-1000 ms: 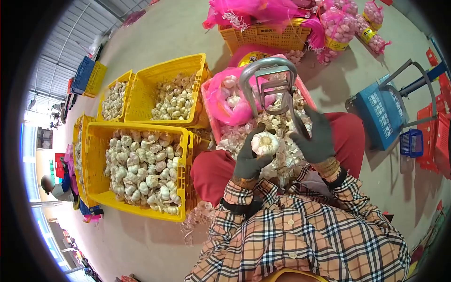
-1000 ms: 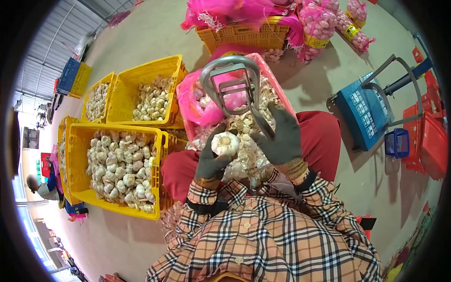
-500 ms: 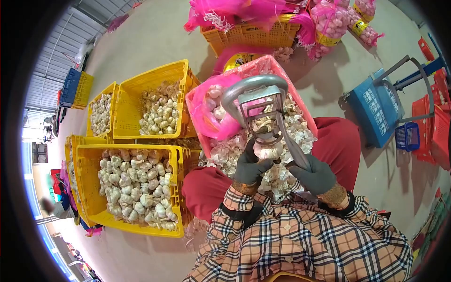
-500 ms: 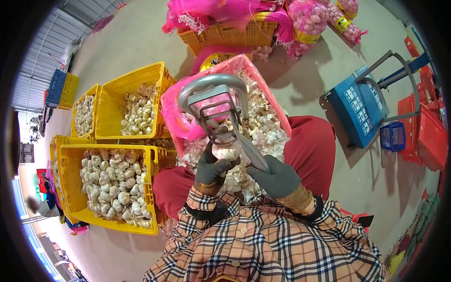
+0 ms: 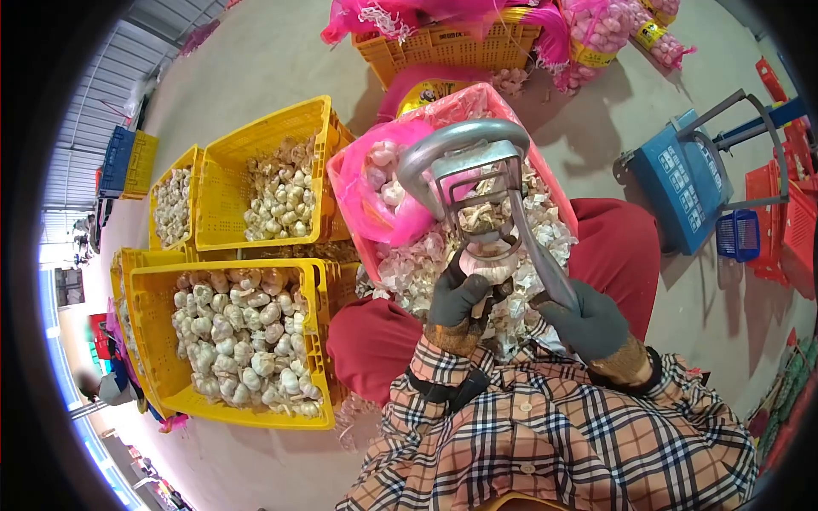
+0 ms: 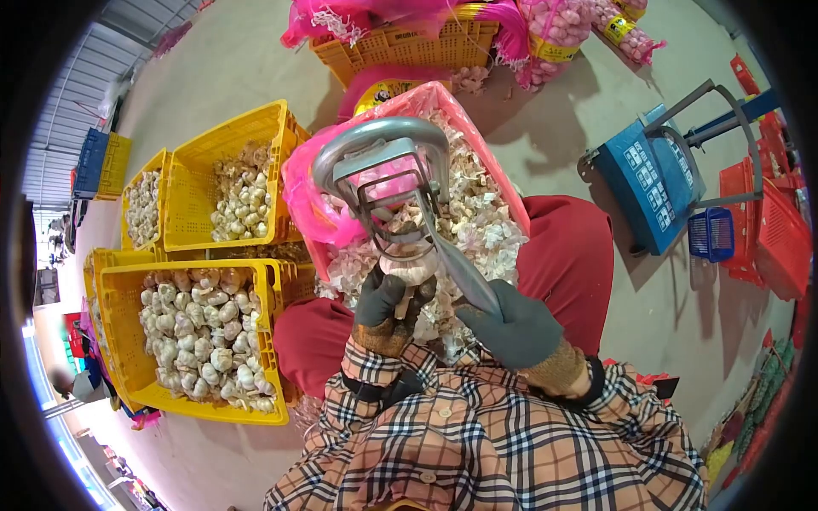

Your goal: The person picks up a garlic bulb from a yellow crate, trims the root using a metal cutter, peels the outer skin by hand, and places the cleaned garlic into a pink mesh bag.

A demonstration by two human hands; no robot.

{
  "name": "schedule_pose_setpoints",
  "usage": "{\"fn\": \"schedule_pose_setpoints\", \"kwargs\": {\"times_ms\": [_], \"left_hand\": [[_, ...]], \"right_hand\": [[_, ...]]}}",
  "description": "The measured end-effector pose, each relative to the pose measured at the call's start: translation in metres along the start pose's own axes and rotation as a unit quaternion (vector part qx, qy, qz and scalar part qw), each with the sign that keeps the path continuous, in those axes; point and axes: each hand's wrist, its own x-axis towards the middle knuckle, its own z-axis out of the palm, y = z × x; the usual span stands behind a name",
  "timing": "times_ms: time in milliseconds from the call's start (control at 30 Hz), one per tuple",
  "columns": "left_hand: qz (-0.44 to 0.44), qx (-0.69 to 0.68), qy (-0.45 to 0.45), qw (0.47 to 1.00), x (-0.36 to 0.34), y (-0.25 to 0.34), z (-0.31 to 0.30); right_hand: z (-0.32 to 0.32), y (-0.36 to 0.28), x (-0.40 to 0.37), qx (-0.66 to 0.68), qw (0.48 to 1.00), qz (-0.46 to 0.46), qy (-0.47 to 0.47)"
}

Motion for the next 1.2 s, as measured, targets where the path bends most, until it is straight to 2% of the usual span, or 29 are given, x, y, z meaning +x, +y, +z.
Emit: {"fn": "schedule_pose_setpoints", "kwargs": {"times_ms": [100, 167, 200, 233, 267, 300, 367, 433, 467, 533, 600, 667, 700, 733, 767, 800, 833, 867, 933, 967, 1000, 1067, 1133, 1167, 1200], "left_hand": [[0.000, -0.001, -0.021, 1.000, 0.003, -0.003, -0.009], [0.015, -0.010, -0.014, 1.000, 0.004, -0.007, -0.011], [0.030, -0.019, -0.005, 0.999, 0.006, -0.009, -0.013], [0.025, -0.008, -0.045, 0.999, 0.010, -0.009, -0.022], [0.028, -0.007, -0.046, 0.999, 0.011, -0.009, -0.021], [0.032, -0.003, -0.040, 0.999, 0.011, -0.009, -0.020], [0.041, 0.003, -0.037, 0.998, 0.012, -0.008, -0.018], [-0.020, -0.084, -0.024, 0.996, 0.009, -0.007, -0.019], [-0.015, -0.082, -0.029, 0.996, 0.009, -0.008, -0.020], [0.007, -0.016, -0.042, 0.999, 0.010, -0.009, -0.026], [0.025, -0.011, -0.054, 0.998, 0.007, -0.016, -0.036], [0.023, -0.109, 0.012, 0.994, 0.007, -0.020, -0.037], [0.043, -0.114, -0.332, 0.935, 0.046, -0.033, -0.069], [0.047, -0.113, -0.334, 0.935, 0.048, -0.027, -0.062], [0.050, -0.106, -0.254, 0.960, 0.048, -0.024, -0.056], [0.051, -0.100, -0.173, 0.979, 0.045, -0.020, -0.046], [0.049, -0.092, -0.092, 0.990, 0.041, -0.016, -0.036], [0.048, -0.084, -0.012, 0.995, 0.038, -0.012, -0.024], [0.047, -0.065, 0.144, 0.986, 0.038, -0.006, -0.009], [0.049, -0.088, -0.038, 0.994, 0.044, 0.000, -0.022], [0.051, -0.087, -0.043, 0.994, 0.050, -0.005, -0.030], [0.062, -0.059, 0.088, 0.992, 0.051, -0.003, -0.017], [0.073, -0.091, 0.057, 0.991, 0.055, -0.007, -0.021], [0.076, -0.110, 0.045, 0.990, 0.057, -0.006, -0.020], [0.077, -0.128, 0.034, 0.988, 0.055, -0.004, -0.018]], "right_hand": [[0.004, 0.006, 0.008, -0.040, 0.998, -0.035, 0.019], [0.010, 0.018, 0.016, -0.065, 0.987, -0.126, 0.077], [0.013, 0.024, 0.023, -0.067, 0.986, -0.130, 0.079], [0.016, 0.032, 0.031, -0.061, 0.975, -0.186, 0.104], [0.019, 0.041, 0.039, -0.053, 0.961, -0.240, 0.127], [0.021, 0.050, 0.047, -0.053, 0.960, -0.243, 0.127], [0.022, 0.062, 0.069, -0.057, 0.938, -0.309, 0.143], [0.026, 0.061, 0.096, -0.056, 0.925, -0.339, 0.164], [0.027, 0.058, 0.103, -0.055, 0.912, -0.365, 0.181], [0.027, 0.053, 0.100, -0.059, 0.903, -0.385, 0.182], [0.025, 0.052, 0.092, -0.015, 0.947, -0.287, 0.145], [0.024, 0.051, 0.082, -0.015, 0.959, -0.255, 0.120], [0.020, 0.044, 0.068, 0.023, 0.974, -0.212, 0.076], [0.014, 0.035, 0.055, 0.060, 0.984, -0.167, 0.032], [0.009, 0.026, 0.039, 0.122, 0.985, -0.119, -0.028], [0.004, 0.020, 0.029, 0.121, 0.985, -0.120, -0.027], [0.000, 0.014, 0.022, 0.160, 0.979, -0.103, -0.072], [-0.006, 0.008, 0.014, 0.198, 0.969, -0.088, -0.114], [-0.012, -0.005, 0.000, 0.189, 0.971, -0.095, -0.116], [-0.015, -0.012, -0.006, 0.190, 0.971, -0.077, -0.123], [-0.017, -0.017, -0.011, 0.191, 0.971, -0.058, -0.130], [-0.017, -0.016, -0.013, 0.171, 0.974, -0.054, -0.142], [-0.004, 0.002, 0.003, 0.128, 0.986, -0.070, -0.080], [0.005, 0.021, 0.028, 0.127, 0.986, -0.070, -0.082], [0.017, 0.049, 0.062, 0.061, 0.984, -0.164, 0.008]]}}
